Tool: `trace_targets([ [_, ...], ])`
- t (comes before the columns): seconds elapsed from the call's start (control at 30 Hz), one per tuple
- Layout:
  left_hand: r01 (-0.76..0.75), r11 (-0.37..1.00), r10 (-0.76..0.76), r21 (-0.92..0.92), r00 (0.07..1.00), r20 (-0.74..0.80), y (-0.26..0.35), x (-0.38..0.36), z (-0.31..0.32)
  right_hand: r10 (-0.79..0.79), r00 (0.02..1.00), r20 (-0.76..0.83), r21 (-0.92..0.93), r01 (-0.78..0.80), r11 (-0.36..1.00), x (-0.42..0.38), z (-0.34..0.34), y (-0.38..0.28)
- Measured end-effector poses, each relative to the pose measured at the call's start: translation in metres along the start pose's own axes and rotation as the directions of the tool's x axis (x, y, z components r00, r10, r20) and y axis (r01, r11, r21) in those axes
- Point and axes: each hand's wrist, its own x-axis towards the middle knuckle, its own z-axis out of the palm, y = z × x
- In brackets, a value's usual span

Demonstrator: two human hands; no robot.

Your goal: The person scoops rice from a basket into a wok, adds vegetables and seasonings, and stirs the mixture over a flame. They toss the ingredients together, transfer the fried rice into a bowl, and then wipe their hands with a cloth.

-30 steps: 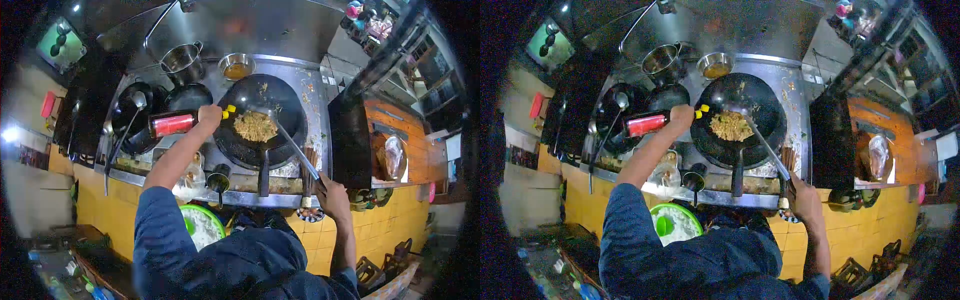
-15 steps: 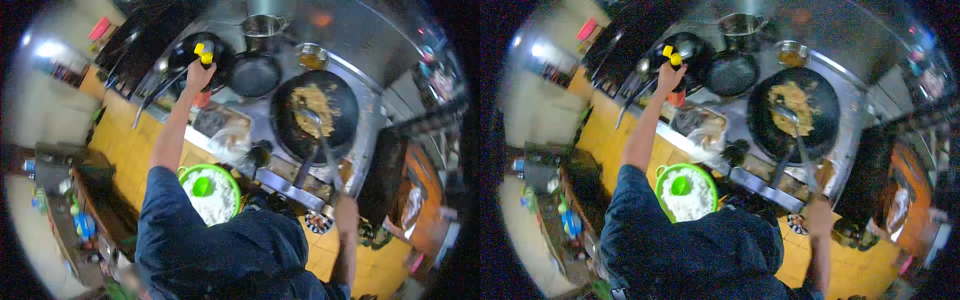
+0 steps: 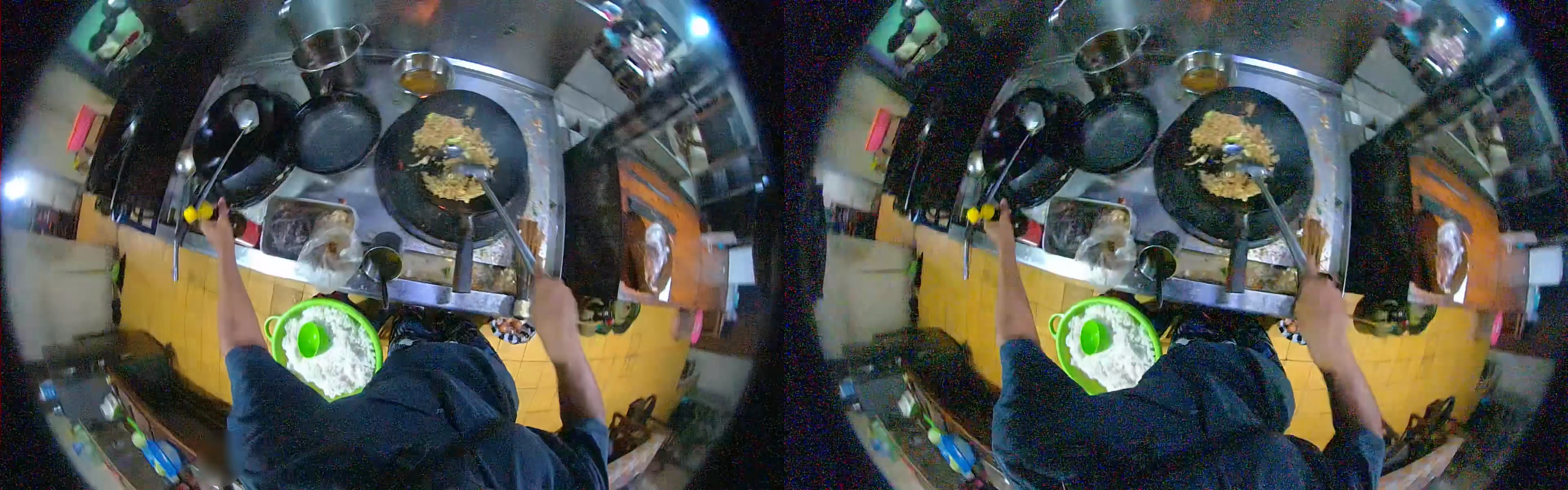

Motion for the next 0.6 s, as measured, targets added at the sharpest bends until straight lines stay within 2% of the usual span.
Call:
trace_targets([
  [0.03,0.031,0.962,-0.032,-0.271,0.999,-0.001,-0.028,0.002,0.007,-0.012,0.999,-0.032,-0.047,0.010,0.999,0.011,0.029,-0.004],
  [0.07,0.055,0.968,-0.054,-0.245,0.998,0.010,-0.037,0.000,0.007,-0.028,0.998,-0.060,-0.100,0.022,0.995,0.022,0.056,-0.008],
  [0.1,0.053,0.990,-0.054,-0.128,0.999,-0.008,-0.027,-0.006,0.007,-0.006,0.998,-0.069,-0.097,0.000,0.995,0.034,0.079,-0.007],
  [0.13,0.054,0.999,-0.054,-0.007,0.998,-0.028,-0.015,-0.013,0.005,-0.052,0.994,-0.092,-0.078,0.045,0.996,0.044,0.100,-0.006],
  [0.2,-0.032,0.995,0.041,0.097,0.995,-0.090,-0.015,-0.022,0.006,-0.088,0.988,-0.128,-0.054,0.082,0.995,0.044,0.100,0.002],
  [0.23,0.079,0.986,-0.069,0.149,0.995,-0.066,-0.050,-0.017,0.007,-0.136,0.989,-0.060,-0.052,0.133,0.990,0.034,0.079,0.014],
  [0.27,0.043,0.993,-0.038,0.108,0.998,-0.048,-0.060,-0.019,0.003,-0.182,0.983,0.012,-0.046,0.183,0.982,0.019,0.052,0.022],
  [0.3,0.006,0.999,-0.004,0.054,0.999,-0.038,-0.067,-0.019,0.005,-0.031,0.989,0.146,-0.018,0.034,0.999,0.010,0.002,0.014],
  [0.33,0.124,0.922,-0.105,0.366,0.992,-0.071,-0.099,-0.004,0.006,-0.014,0.993,0.116,-0.023,0.017,1.000,0.010,0.000,0.009],
  [0.37,0.012,1.000,-0.012,-0.029,1.000,-0.008,-0.059,-0.021,0.005,0.017,0.998,0.054,-0.077,-0.012,0.997,0.007,0.006,0.007],
  [0.4,0.163,0.966,-0.167,0.200,0.986,0.003,-0.081,-0.011,0.007,0.047,0.999,-0.012,-0.127,-0.048,0.991,0.008,0.014,0.003],
  [0.43,0.102,0.992,-0.095,-0.078,0.992,0.086,-0.070,-0.018,0.009,0.153,0.988,0.003,-0.038,-0.152,0.988,0.020,0.030,-0.008],
  [0.47,0.194,0.965,-0.193,0.177,0.981,-0.020,-0.081,-0.019,0.012,0.141,0.990,-0.020,-0.017,-0.141,0.990,0.033,0.061,-0.007],
  [0.5,0.211,0.908,-0.157,0.361,0.972,-0.173,-0.098,-0.027,0.021,0.129,0.991,-0.042,0.003,-0.129,0.992,0.046,0.090,-0.007],
  [0.53,0.277,0.811,-0.117,0.515,0.940,-0.321,-0.117,-0.035,0.029,0.004,0.996,-0.092,-0.065,-0.010,0.998,0.053,0.112,-0.001],
  [0.57,0.415,0.723,-0.224,0.552,0.897,-0.382,-0.023,-0.068,0.019,0.012,0.992,-0.127,-0.061,-0.020,0.998,0.054,0.096,0.008],
  [0.6,0.236,0.598,0.276,0.766,0.837,-0.473,-0.042,-0.089,0.023,-0.042,0.998,-0.044,0.057,0.044,0.997,0.045,0.072,0.018],
])
